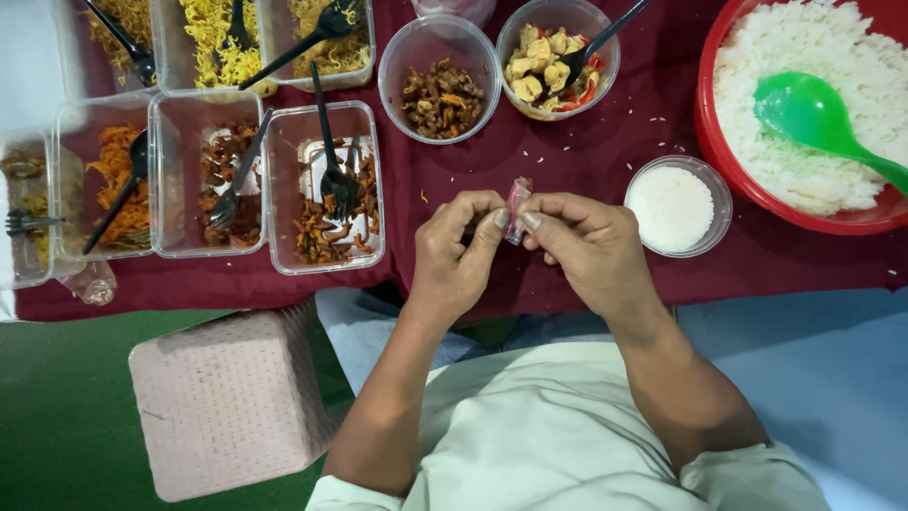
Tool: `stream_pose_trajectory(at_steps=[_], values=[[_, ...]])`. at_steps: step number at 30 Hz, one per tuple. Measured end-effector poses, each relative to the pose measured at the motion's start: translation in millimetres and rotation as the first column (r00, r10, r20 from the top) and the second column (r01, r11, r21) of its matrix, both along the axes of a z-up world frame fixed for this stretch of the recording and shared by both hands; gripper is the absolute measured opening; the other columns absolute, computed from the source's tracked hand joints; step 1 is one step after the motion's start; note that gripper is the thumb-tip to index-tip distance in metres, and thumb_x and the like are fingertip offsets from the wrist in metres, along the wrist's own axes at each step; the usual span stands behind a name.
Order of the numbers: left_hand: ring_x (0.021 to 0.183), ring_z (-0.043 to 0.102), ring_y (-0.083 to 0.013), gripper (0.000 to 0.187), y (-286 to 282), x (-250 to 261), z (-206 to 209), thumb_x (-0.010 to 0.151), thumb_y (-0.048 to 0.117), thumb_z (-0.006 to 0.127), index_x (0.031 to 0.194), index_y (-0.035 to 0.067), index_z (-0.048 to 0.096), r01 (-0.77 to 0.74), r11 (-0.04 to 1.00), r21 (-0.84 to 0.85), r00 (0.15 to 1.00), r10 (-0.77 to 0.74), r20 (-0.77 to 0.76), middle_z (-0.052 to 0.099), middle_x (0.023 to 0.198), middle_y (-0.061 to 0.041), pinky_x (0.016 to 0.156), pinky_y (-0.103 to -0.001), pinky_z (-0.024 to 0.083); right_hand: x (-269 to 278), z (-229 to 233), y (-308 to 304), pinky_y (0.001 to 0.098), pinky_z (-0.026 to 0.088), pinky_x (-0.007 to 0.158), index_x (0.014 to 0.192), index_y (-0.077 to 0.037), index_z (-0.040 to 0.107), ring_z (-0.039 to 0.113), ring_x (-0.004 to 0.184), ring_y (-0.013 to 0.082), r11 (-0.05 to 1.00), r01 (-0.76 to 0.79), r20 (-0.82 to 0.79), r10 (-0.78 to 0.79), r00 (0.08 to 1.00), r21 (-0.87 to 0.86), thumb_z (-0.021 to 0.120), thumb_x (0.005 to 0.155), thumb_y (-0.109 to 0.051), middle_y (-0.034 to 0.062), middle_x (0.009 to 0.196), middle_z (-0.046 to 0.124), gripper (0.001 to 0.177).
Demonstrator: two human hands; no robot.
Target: Packaging various food ingredients into a small plastic bag and cup using a spoon
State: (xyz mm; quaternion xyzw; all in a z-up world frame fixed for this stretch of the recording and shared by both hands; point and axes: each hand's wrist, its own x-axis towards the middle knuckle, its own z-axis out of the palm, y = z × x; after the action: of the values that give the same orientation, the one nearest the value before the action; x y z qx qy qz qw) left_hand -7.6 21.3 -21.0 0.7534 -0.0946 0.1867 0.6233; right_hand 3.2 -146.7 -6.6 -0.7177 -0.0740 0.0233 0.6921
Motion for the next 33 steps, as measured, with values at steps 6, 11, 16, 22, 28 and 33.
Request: stream_pose_trajectory(at_steps=[6,11,16,22,28,33], values=[[0.067,0.064,-0.0283,0.005,-1,0,4,0.097,0.01,0.069,0.097,0.014,0.073,0.007,1.0,0.02,1.0,-0.007,-0.006,0.068,0.071,-0.005,0.067,-0.038,0.052,2,1,0,0.0168,0.056,0.053,0.106,0.009,0.075,0.07,0.069,0.0104,1.0,0.003,-0.027,-0.003,1.0,0.013,0.073,0.093,0.003,0.0149,0.073,0.074,0.015],[0.069,0.065,-0.0306,0.006,-1,0,8,0.097,0.009,0.07,0.099,0.014,0.073,0.022,0.999,0.023,1.0,-0.021,-0.012,0.069,0.073,-0.006,0.068,-0.039,0.052,3,-11,-1,0.0185,0.057,0.051,0.106,0.011,0.075,0.071,0.066,0.013,0.999,0.009,-0.048,-0.007,0.999,0.04,0.072,0.091,0.004,0.018,0.071,0.073,0.016],[0.071,0.067,-0.033,0.007,0,0,6,0.097,0.01,0.069,0.102,0.013,0.073,0.027,0.998,0.048,1.0,-0.027,0.003,0.07,0.077,-0.008,0.07,-0.041,0.052,3,-14,0,0.0188,0.056,0.049,0.106,0.012,0.075,0.069,0.062,0.0128,0.999,0.016,-0.036,-0.015,0.999,0.047,0.069,0.092,0.005,0.0195,0.069,0.072,0.017],[0.071,0.067,-0.0327,0.007,0,1,6,0.098,0.01,0.069,0.103,0.012,0.073,0.04,0.998,0.05,0.999,-0.04,0.0,0.07,0.076,-0.008,0.07,-0.041,0.052,4,-13,-3,0.0196,0.057,0.05,0.108,0.013,0.074,0.071,0.064,0.0155,0.998,-0.028,0.005,0.028,1.0,0.055,0.069,0.093,0.007,0.0202,0.07,0.073,0.017],[0.071,0.068,-0.0323,0.008,1,2,6,0.099,0.009,0.067,0.105,0.011,0.073,0.05,0.996,0.07,0.998,-0.052,0.023,0.072,0.08,-0.007,0.071,-0.04,0.05,4,-15,-4,0.019,0.058,0.05,0.106,0.013,0.074,0.072,0.065,0.0152,0.998,-0.023,-0.003,0.024,1.0,0.065,0.071,0.089,0.009,0.0192,0.07,0.073,0.017],[0.072,0.069,-0.031,0.009,1,3,7,0.099,0.008,0.067,0.105,0.011,0.073,0.054,0.995,0.084,0.998,-0.057,0.033,0.072,0.08,-0.007,0.072,-0.039,0.05,4,-17,-3,0.0179,0.057,0.049,0.106,0.013,0.074,0.072,0.064,0.0135,0.998,-0.014,-0.005,0.015,1.0,0.054,0.073,0.088,0.009,0.018,0.07,0.073,0.019]])
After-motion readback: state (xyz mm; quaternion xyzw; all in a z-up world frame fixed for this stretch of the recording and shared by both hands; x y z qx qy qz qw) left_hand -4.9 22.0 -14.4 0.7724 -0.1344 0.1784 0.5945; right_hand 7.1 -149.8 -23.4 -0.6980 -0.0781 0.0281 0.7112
